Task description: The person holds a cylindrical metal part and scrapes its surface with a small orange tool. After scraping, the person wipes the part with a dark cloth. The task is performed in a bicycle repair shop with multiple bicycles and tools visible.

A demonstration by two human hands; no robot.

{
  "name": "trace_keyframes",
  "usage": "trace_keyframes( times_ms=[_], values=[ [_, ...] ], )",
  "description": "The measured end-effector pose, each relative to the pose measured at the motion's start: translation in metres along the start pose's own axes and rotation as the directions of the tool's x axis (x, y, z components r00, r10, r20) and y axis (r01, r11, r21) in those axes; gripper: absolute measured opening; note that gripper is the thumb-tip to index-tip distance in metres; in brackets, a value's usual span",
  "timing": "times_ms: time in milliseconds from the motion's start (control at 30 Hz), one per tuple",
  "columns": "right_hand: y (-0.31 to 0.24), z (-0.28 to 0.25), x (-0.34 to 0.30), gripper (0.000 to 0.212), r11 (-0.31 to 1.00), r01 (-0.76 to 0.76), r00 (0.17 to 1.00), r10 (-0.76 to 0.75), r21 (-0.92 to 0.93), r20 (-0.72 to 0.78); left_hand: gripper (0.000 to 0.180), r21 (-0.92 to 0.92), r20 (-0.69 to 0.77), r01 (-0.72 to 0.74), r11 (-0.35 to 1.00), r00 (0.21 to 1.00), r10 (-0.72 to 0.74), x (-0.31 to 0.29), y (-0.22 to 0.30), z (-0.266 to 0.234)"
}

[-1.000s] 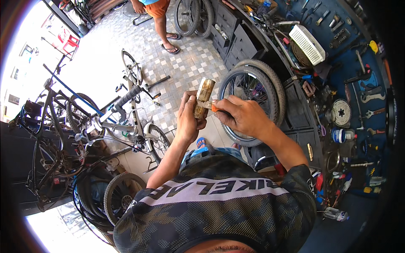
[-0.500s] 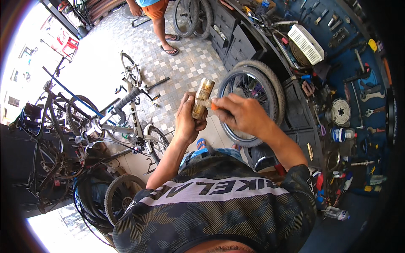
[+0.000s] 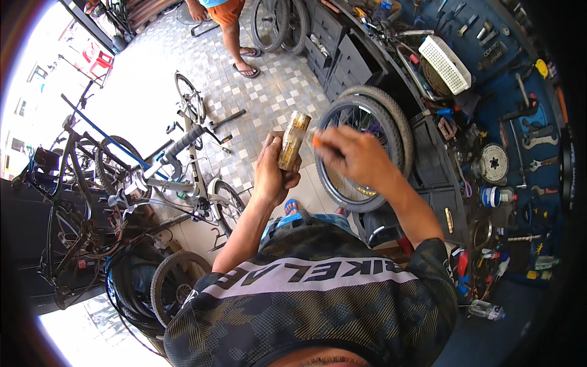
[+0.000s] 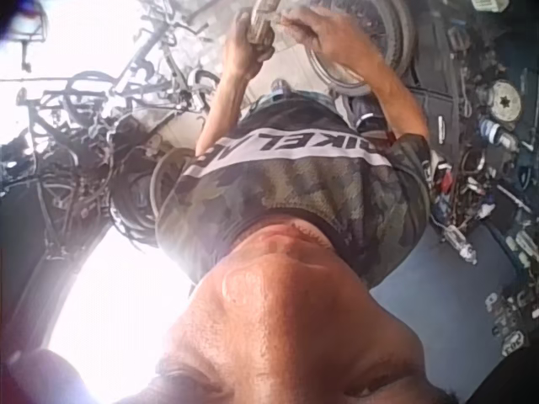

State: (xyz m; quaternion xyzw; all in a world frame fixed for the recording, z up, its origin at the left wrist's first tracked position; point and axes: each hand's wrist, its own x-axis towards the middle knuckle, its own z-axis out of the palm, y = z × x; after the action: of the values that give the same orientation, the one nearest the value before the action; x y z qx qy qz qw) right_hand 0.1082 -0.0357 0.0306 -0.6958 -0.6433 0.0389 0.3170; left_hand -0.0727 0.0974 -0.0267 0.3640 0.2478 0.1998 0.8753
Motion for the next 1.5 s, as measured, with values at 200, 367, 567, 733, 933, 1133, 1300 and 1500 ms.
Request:
trace_keyframes(
  times_ms=[200,367,567,733,933,1133,1300,1500],
  values=[
    [-0.007,0.003,-0.008,0.025,0.997,0.02,0.997,-0.015,-0.074,0.077,0.028,0.091,-0.073,-0.022,0.996,0.997,0.029,-0.005,0.006,0.013],
    [0.001,-0.003,0.001,0.026,0.997,-0.03,0.997,0.035,-0.071,0.064,0.029,0.11,-0.055,-0.054,0.992,0.997,0.06,-0.002,0.001,0.003],
    [0.015,-0.007,0.009,0.031,0.99,-0.127,0.991,0.13,-0.053,0.042,0.032,0.221,-0.052,-0.14,0.965,0.986,0.155,-0.003,-0.001,0.002],
    [-0.004,-0.004,0.001,0.03,0.998,-0.007,0.993,0.013,-0.055,0.121,0.039,0.309,-0.098,-0.168,0.936,0.974,0.207,-0.003,0.005,0.011],
    [-0.008,-0.005,0.0,0.028,0.999,0.02,0.988,-0.015,-0.035,0.155,0.042,0.391,-0.065,-0.237,0.889,0.957,0.283,-0.005,0.0,0.009],
    [0.0,-0.006,0.003,0.025,0.998,0.022,0.999,-0.019,-0.067,0.048,0.038,0.404,-0.022,-0.276,0.872,0.95,0.311,-0.007,-0.005,0.004],
    [0.008,-0.003,0.003,0.023,0.999,0.037,0.999,-0.038,-0.032,-0.027,0.037,0.415,0.009,-0.298,0.86,0.946,0.323,-0.008,-0.012,0.001],
    [0.008,-0.01,0.007,0.03,0.999,-0.037,0.998,0.038,0.023,-0.047,0.041,0.494,0.031,-0.325,0.806,0.934,0.357,-0.01,-0.007,0.005]
  ],
)
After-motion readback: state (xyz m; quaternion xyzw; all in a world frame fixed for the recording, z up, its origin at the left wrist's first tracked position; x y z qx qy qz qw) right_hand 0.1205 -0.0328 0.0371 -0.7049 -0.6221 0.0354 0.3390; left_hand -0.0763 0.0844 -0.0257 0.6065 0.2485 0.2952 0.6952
